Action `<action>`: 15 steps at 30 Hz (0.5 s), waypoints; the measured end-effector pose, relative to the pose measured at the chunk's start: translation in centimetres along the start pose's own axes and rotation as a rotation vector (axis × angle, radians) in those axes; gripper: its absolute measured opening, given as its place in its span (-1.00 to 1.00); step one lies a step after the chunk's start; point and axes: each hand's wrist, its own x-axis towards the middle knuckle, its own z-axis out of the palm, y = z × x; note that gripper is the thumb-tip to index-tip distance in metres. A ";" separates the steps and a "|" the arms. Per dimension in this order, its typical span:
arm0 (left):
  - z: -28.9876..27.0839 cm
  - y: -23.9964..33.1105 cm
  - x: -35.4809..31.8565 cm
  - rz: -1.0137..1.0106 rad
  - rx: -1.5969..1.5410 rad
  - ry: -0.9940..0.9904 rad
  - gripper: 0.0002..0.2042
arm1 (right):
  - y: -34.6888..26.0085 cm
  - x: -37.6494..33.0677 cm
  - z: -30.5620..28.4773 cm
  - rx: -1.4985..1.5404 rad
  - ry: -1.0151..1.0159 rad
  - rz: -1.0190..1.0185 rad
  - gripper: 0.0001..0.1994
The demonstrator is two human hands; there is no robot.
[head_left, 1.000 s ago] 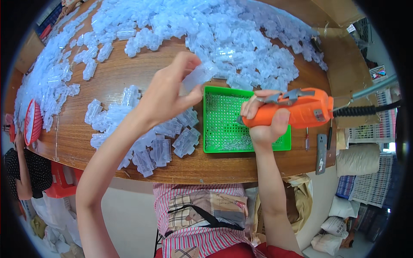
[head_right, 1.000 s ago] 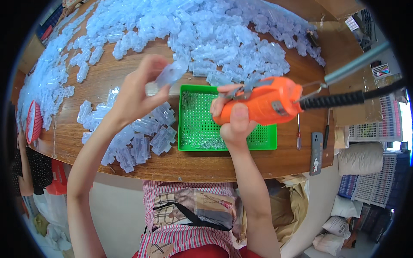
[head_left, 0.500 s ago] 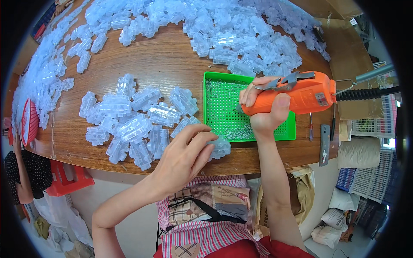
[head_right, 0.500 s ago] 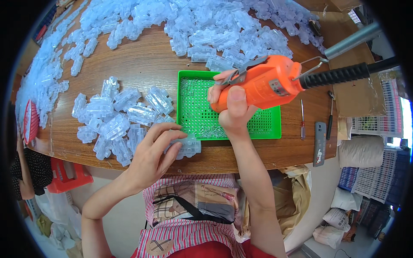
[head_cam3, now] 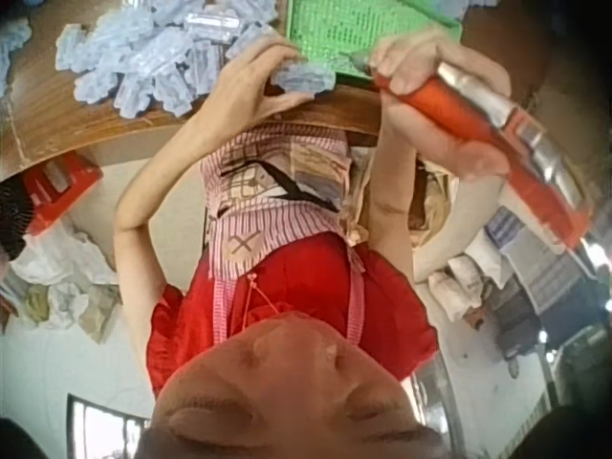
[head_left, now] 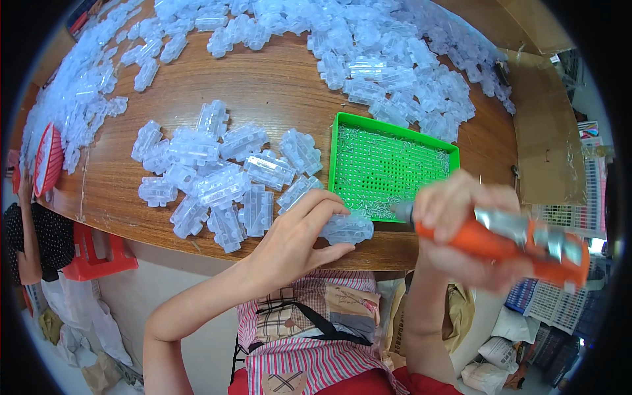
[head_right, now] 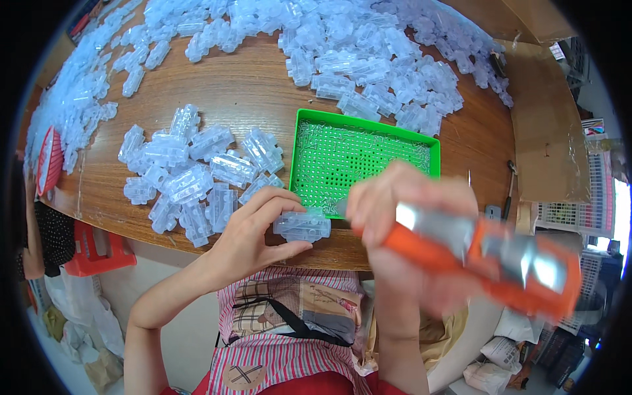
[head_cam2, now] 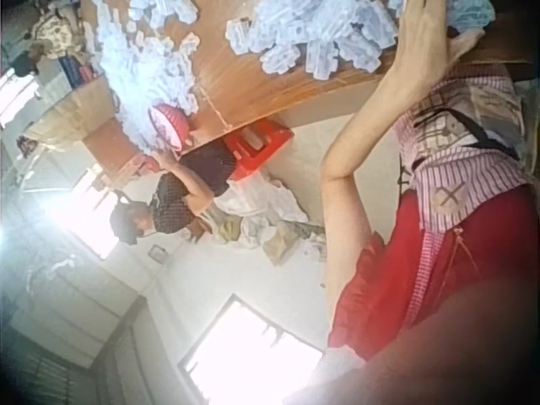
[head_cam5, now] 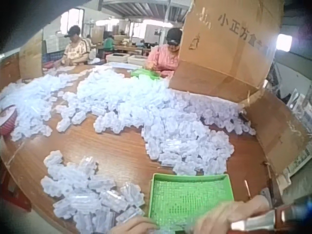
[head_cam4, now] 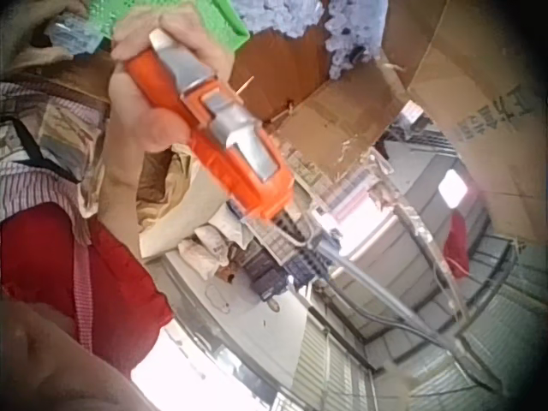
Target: The person assembles plastic components by picking up a clear housing and using a power screwdriver to drive small metal pins from a green tray into it. They repeat this process for several housings, occasionally moving finished pieces aside to reach more parts from the pile.
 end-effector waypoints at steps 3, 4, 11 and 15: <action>0.3 -0.2 0.3 0.004 -0.062 0.016 -0.60 | -1.8 -1.0 2.7 -0.046 -0.010 0.073 -0.34; 0.4 -0.3 0.3 0.039 -0.048 0.042 -0.61 | -1.7 -1.1 3.1 -0.046 -0.015 0.077 -0.34; 0.7 -0.5 0.0 0.012 -0.107 0.060 -0.61 | 0.0 -1.9 4.2 0.018 0.112 0.195 -0.77; 0.9 -0.6 0.0 0.031 -0.118 0.081 -0.63 | 0.8 -2.0 3.9 -0.096 -0.014 0.141 -0.79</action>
